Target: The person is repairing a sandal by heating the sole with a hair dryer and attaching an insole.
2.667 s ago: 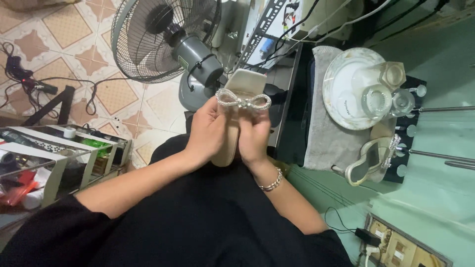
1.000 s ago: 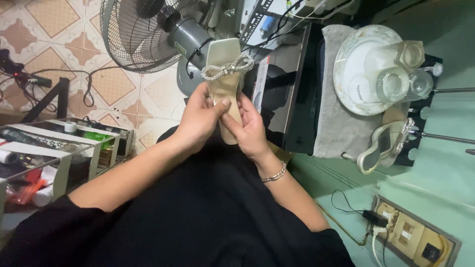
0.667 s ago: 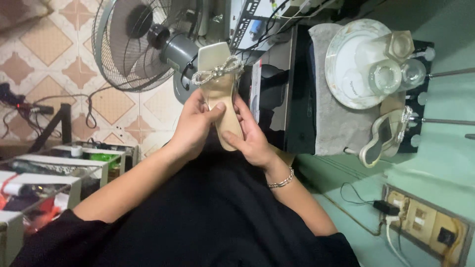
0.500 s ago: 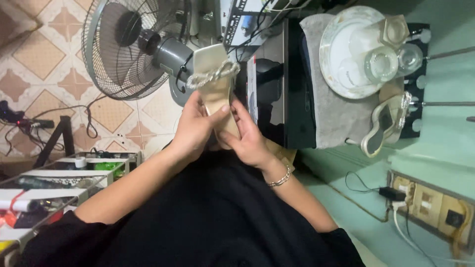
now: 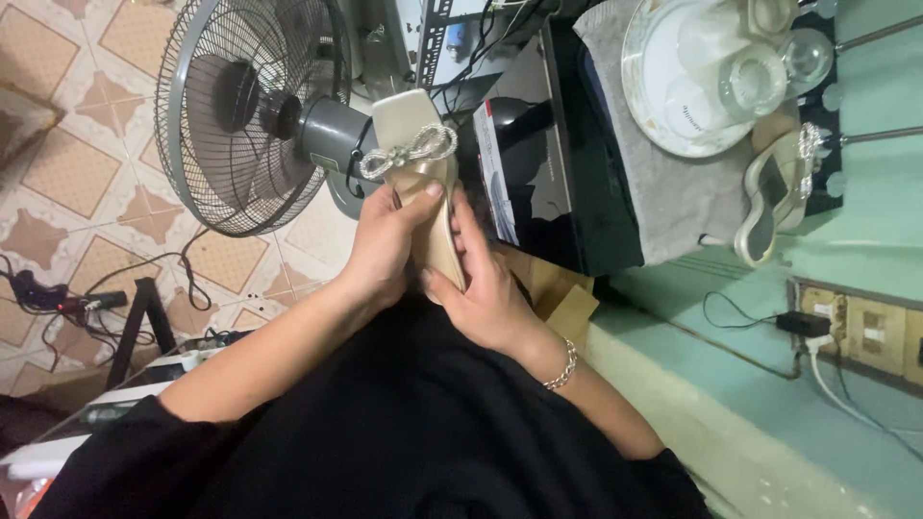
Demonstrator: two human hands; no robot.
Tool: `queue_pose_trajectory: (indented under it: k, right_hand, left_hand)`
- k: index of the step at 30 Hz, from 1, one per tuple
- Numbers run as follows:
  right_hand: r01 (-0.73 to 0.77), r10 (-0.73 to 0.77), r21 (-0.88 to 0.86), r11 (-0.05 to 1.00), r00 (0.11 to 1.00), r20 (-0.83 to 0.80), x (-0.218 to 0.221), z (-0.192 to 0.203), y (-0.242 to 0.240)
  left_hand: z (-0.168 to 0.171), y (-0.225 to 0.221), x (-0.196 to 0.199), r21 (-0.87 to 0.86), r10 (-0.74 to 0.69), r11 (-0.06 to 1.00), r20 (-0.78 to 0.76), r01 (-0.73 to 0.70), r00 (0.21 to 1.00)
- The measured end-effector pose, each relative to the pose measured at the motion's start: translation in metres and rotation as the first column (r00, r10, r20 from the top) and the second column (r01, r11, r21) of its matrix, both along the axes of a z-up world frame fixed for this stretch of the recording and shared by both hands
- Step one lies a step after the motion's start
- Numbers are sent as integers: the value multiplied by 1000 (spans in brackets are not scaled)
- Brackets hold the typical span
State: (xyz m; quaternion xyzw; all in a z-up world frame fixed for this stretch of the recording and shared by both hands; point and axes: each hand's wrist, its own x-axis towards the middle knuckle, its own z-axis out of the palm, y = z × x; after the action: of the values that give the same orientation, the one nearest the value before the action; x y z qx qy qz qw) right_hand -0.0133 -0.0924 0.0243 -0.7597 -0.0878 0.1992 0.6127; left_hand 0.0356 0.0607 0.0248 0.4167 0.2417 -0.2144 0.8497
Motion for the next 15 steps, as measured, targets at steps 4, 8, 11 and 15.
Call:
queue_pose_trajectory:
  k: [4, 8, 11, 15]
  right_hand:
    - [49, -33, -100, 994, 988, 148, -2, 16, 19]
    - [76, -60, -116, 990, 988, 139, -2, 27, 32]
    - [110, -61, -148, 983, 951, 303, -4, 31, 36]
    - [101, -41, -223, 970, 965, 259, -6, 53, 45]
  left_hand:
    - [-12, 9, -3, 48, -46, 998, 37, 44, 998]
    - [-22, 18, -4, 51, 13, 999, 125, -19, 992]
    - [-4, 27, 3, -42, -87, 995, 46, 89, 995]
    - [-9, 40, 4, -271, -101, 957, 13, 101, 995]
